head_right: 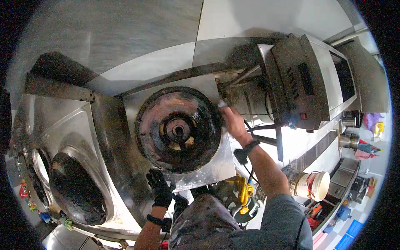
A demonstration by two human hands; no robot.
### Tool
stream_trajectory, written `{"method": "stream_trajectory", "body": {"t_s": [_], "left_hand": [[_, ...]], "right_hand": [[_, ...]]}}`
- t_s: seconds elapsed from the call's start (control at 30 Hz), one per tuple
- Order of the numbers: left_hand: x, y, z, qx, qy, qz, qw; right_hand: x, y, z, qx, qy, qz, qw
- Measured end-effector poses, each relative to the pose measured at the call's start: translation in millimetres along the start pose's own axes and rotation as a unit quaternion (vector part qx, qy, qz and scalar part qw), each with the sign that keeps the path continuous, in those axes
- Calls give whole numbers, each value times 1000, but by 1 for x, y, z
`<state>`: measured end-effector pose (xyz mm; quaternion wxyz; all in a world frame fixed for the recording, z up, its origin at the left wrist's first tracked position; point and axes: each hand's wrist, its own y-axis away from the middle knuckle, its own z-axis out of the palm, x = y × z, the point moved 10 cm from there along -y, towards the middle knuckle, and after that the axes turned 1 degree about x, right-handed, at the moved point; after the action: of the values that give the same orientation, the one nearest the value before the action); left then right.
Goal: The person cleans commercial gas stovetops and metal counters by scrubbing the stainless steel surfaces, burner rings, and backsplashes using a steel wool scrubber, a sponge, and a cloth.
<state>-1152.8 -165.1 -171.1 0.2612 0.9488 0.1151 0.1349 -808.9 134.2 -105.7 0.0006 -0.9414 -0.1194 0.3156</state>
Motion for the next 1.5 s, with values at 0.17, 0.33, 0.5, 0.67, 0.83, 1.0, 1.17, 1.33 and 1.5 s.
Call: {"method": "stream_trajectory", "body": {"t_s": [0.17, 0.33, 0.5, 0.67, 0.83, 1.0, 1.17, 1.33, 1.5], "left_hand": [[3, 3, -4, 31, -2, 12, 999], [2, 4, 0, 19, 12, 18, 1000], [0, 4, 2, 4, 13, 11, 1000], [-6, 3, 12, 35, -1, 14, 999], [-5, 4, 12, 31, -10, 38, 999], [-8, -1, 22, 6, -6, 35, 999], [-4, 6, 8, 42, 1, 36, 998], [-2, 4, 9, 41, -11, 26, 999], [-1, 1, 8, 34, -37, 33, 998]], "right_hand": [[-6, -107, 33, -40, -236, 129, 962], [-13, -53, 14, 40, -41, -29, 998], [-7, 26, -2, 53, 13, 24, 998], [-30, -96, 22, 24, -27, -61, 997], [-15, -57, 13, 55, -61, -33, 996], [0, 61, 0, 62, 7, 65, 996], [-34, 177, 9, 40, -34, 142, 988], [-18, 137, 4, 122, -13, 102, 987], [4, -18, 10, 26, 39, 20, 999]]}}
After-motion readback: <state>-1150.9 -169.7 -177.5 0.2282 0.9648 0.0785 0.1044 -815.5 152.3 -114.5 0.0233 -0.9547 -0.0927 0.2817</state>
